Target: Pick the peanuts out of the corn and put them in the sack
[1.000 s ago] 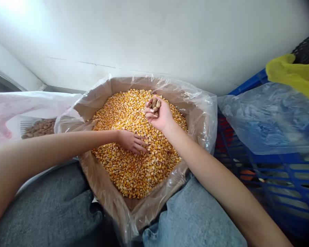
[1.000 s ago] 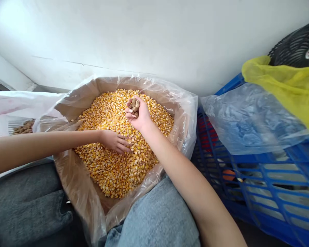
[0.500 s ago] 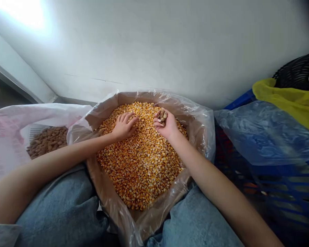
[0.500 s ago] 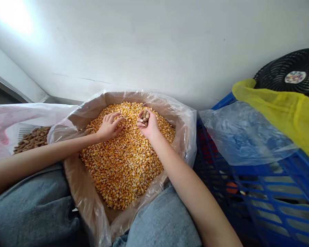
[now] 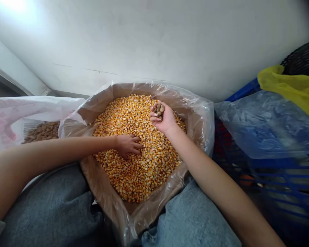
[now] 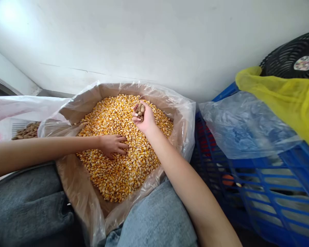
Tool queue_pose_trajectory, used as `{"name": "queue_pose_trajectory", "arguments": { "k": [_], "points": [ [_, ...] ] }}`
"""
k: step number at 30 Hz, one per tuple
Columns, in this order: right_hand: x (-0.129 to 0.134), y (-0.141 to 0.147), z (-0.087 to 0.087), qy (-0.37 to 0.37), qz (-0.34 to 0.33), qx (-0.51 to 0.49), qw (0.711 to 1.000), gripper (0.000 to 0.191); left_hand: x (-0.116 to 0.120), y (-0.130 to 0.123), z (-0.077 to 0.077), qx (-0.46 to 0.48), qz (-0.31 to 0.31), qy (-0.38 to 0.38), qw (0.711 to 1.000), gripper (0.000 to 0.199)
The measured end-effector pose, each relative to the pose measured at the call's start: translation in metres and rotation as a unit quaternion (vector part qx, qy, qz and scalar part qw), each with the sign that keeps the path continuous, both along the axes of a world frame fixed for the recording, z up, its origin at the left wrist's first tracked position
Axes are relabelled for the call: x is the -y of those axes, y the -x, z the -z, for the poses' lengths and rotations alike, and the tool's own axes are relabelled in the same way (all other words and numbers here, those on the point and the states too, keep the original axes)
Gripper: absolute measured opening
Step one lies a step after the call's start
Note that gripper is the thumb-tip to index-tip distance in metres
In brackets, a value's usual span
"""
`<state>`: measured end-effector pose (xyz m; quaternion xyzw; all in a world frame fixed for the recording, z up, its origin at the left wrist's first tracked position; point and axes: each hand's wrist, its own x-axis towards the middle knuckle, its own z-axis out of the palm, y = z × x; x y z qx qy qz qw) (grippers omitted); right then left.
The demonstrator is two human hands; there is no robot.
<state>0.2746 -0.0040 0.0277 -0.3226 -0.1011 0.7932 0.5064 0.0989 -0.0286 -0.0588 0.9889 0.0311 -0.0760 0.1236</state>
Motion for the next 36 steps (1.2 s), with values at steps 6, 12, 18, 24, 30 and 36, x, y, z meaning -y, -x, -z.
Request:
{"name": "queue_pose_trajectory", "arguments": {
  "k": [6, 12, 18, 24, 30, 36],
  "points": [
    [0.0, -0.005, 0.002, 0.01, 0.02, -0.002, 1.0, 0.022, 0.015, -0.011, -0.009, -0.113, -0.043, -0.063, 0.991, 0.041],
    [-0.002, -0.002, 0.002, -0.014, 0.006, 0.005, 1.0, 0.022, 0.014, -0.017, -0.008, -0.141, -0.153, 0.012, 0.978, 0.035],
    [-0.005, 0.005, 0.003, -0.022, -0.013, 0.009, 1.0, 0.018, -0.01, -0.014, -0.029, -0.053, -0.292, 0.382, 0.875, 0.027],
    [-0.006, -0.001, -0.006, -0.025, -0.004, -0.004, 1.0, 0.021, -0.026, -0.002, -0.057, 0.201, -0.342, 0.198, 0.896, 0.036],
    [-0.007, -0.01, -0.009, -0.036, 0.035, 0.004, 0.999, 0.022, -0.031, 0.005, -0.055, 0.241, -0.36, -0.042, 0.9, 0.032],
    [-0.006, -0.009, -0.007, -0.051, 0.032, 0.029, 0.998, 0.026, -0.028, 0.009, -0.051, 0.098, -0.182, -0.093, 0.974, 0.026]
  ]
}}
